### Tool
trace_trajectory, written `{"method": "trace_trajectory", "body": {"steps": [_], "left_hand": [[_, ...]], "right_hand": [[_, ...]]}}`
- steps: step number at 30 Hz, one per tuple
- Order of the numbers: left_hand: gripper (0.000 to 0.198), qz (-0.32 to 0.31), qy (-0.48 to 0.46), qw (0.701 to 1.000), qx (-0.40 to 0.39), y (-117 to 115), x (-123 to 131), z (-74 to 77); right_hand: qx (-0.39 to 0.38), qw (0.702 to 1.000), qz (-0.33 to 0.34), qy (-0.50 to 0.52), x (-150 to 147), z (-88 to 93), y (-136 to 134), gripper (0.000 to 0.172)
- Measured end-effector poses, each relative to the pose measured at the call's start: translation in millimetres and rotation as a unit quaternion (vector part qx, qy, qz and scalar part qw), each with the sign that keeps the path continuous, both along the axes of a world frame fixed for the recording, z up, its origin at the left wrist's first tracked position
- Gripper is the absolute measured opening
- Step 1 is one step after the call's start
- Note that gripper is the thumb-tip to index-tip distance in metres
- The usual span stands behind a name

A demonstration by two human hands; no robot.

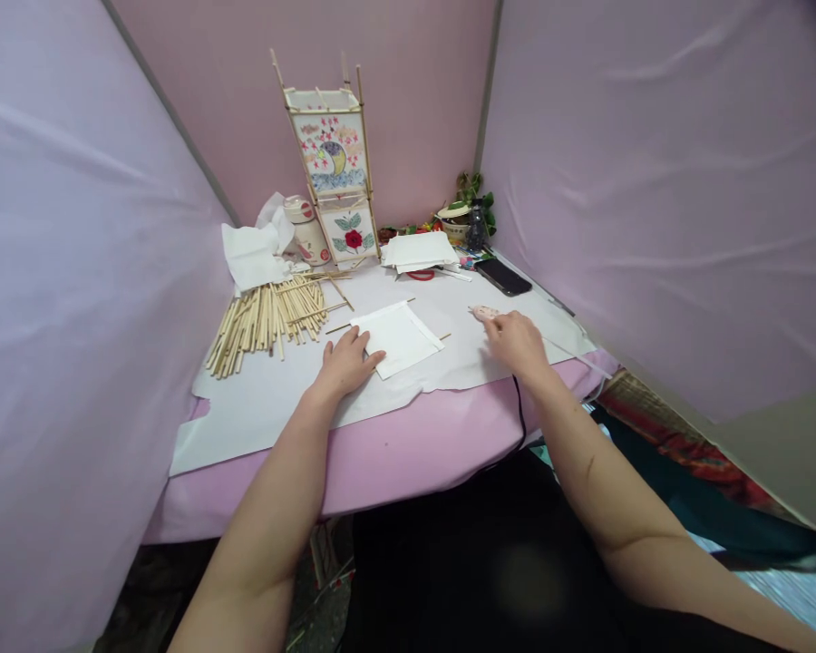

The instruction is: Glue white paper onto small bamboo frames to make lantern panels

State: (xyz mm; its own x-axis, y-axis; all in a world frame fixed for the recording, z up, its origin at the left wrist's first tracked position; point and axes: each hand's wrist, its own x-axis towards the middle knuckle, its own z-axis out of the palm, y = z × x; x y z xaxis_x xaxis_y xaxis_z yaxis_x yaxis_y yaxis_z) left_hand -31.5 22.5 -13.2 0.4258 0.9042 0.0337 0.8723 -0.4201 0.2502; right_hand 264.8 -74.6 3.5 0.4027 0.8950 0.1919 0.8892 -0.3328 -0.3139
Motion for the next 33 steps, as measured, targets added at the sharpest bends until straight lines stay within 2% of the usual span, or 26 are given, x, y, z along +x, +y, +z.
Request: {"method": "trace_trajectory", "body": {"steps": [3,6,10,17,22,29,33], "left_hand": [[0.058,-0.004,0.002,1.000,-0.003,0,0,0.6],[0.058,-0.006,0.002,1.000,-0.007,0,-1,0.0],[0.058,-0.004,0.007,1.000,-0.004,1,-1,-0.7],[0.060,-0.008,0.004,1.000,-0.010,1,-1,0.1],[0.060,-0.005,0.003,1.000,-0.011,0,-1,0.4],[0.060,-0.005,0.002,1.000,-0.009,0,-1,1.0],[0.061,-0.005,0.003,1.000,-0.010,0,-1,0.5]], "right_hand": [[-0.009,0.991,0.135,0.008,-20,-8.0,3,0.036],[-0.036,0.984,0.173,0.022,-28,-13.9,8,0.037],[-0.042,0.982,0.177,0.047,-27,-11.4,15,0.036],[-0.144,0.973,0.122,0.132,-37,7.2,37,0.025],[-0.178,0.962,0.128,0.164,-38,15.5,47,0.021],[-0.136,0.948,0.146,0.249,-31,9.3,48,0.021],[-0.114,0.933,0.133,0.314,-30,4.8,45,0.018]]}}
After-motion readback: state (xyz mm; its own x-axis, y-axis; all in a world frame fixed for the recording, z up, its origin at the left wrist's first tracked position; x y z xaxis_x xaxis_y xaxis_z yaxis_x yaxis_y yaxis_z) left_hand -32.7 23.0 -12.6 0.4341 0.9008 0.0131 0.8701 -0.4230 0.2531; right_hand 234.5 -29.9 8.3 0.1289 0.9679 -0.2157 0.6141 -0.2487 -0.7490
